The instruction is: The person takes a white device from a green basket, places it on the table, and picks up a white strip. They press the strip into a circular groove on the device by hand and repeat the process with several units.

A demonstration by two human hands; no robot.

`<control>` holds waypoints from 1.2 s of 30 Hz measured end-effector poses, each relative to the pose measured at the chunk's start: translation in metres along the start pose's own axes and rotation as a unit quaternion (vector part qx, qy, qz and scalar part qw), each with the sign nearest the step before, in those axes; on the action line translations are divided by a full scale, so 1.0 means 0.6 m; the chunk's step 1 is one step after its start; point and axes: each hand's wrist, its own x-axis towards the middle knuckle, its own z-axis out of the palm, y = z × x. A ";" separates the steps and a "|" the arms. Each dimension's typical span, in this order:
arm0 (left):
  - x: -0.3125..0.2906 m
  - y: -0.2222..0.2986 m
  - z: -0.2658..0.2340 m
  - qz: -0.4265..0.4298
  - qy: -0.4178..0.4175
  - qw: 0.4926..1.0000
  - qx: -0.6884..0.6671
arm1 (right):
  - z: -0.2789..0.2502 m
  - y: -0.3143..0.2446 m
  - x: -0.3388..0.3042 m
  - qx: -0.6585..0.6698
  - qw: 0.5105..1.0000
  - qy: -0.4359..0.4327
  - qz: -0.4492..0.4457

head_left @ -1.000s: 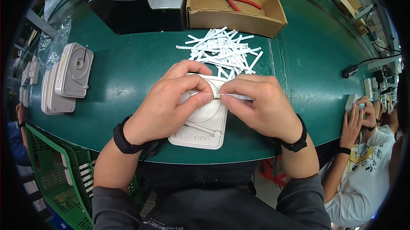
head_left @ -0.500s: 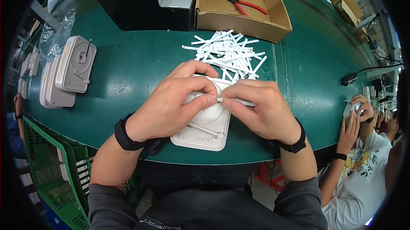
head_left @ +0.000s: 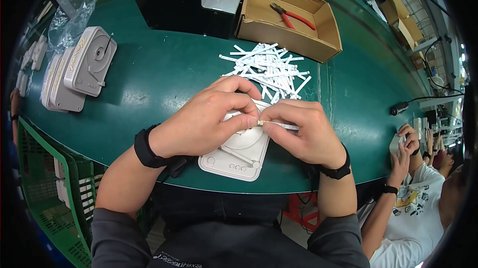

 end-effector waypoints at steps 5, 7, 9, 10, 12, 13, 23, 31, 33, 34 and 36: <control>-0.001 -0.001 0.001 0.019 0.001 1.000 0.005 | -0.005 0.003 -0.003 0.003 0.999 -0.025 0.032; -0.002 -0.001 0.003 0.025 0.007 1.000 0.008 | -0.005 0.001 -0.003 0.004 0.999 -0.030 0.032; -0.001 -0.001 0.003 0.035 0.006 0.999 0.013 | -0.004 0.000 -0.002 0.009 0.999 -0.039 0.032; -0.001 -0.001 0.003 0.043 0.002 0.999 0.018 | -0.005 0.000 -0.002 0.008 0.999 -0.040 0.032; -0.001 0.000 0.003 0.051 0.000 0.998 0.023 | -0.004 0.003 -0.002 0.024 0.998 -0.053 0.015; -0.002 0.000 0.002 0.047 -0.008 0.999 0.023 | -0.004 0.004 -0.002 0.032 0.998 -0.059 0.006; -0.001 -0.004 0.003 0.048 -0.018 0.999 0.007 | -0.001 -0.002 -0.001 0.051 0.997 -0.061 0.024; 0.001 -0.003 0.003 0.044 -0.019 0.999 0.007 | -0.006 -0.001 0.004 0.055 0.995 -0.085 0.023; 0.001 -0.002 0.003 0.043 -0.018 0.999 0.007 | -0.006 0.000 0.004 0.058 0.994 -0.085 0.022; 0.001 -0.002 0.004 0.043 -0.019 0.999 0.008 | -0.006 0.000 0.005 0.057 0.994 -0.087 0.023; 0.001 -0.002 0.004 0.043 -0.018 0.999 0.008 | -0.005 0.000 0.004 0.058 0.994 -0.087 0.025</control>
